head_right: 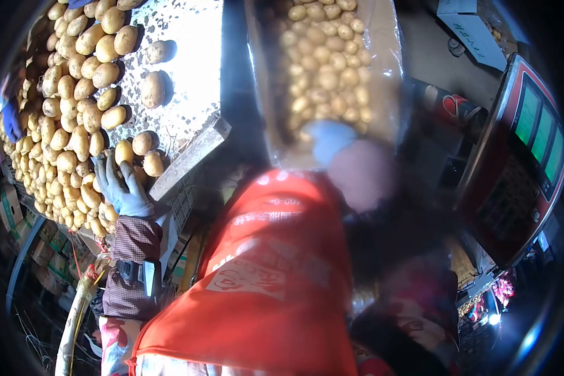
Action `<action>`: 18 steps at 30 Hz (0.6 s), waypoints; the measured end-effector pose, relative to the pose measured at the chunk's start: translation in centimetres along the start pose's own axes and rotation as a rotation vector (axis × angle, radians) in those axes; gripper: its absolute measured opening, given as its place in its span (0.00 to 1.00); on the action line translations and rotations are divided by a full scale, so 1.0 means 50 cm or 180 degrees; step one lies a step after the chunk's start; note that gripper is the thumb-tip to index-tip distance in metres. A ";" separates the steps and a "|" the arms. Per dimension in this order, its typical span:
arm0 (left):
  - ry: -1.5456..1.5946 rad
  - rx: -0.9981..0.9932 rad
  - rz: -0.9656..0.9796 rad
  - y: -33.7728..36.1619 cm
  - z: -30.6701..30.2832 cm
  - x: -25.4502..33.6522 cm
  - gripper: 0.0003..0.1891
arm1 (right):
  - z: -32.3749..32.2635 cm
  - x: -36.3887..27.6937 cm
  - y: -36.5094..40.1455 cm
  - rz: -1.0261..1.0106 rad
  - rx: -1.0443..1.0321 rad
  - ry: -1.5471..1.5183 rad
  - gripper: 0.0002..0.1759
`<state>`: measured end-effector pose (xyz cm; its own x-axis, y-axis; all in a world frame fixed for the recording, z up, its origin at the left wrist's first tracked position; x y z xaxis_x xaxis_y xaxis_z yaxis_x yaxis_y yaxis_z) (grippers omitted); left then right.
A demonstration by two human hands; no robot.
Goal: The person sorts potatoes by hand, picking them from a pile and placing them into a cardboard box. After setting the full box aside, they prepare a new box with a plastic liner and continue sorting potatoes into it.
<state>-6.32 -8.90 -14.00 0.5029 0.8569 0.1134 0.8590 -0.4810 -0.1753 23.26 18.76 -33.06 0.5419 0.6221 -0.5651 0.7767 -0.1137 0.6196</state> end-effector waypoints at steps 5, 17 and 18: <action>-0.0031 0.0074 0.0048 0.002 0.001 -0.007 0.22 | -0.097 0.099 -0.116 0.0254 -0.0430 0.0918 0.20; 0.0043 0.0000 -0.0025 -0.001 0.001 -0.007 0.23 | -0.099 -0.008 -0.100 0.0071 -0.0180 -0.0397 0.19; 0.0025 -0.0006 -0.0053 0.000 0.002 -0.008 0.23 | -0.059 -0.083 -0.070 -0.0471 -0.0723 0.0107 0.18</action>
<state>-6.52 -9.22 -14.14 0.4892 0.8633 0.1240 0.8675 -0.4669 -0.1714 17.33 18.88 -31.28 0.4139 0.6447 -0.6426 0.7527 0.1546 0.6400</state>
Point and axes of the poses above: each hand's wrist, its own y-axis away from the middle knuckle, its own z-axis out of the palm, x = y × z, the point moved 7 cm from there along -y, towards the middle knuckle, and after that the axes turned 8 degrees about -z, right-handed, at the moved point
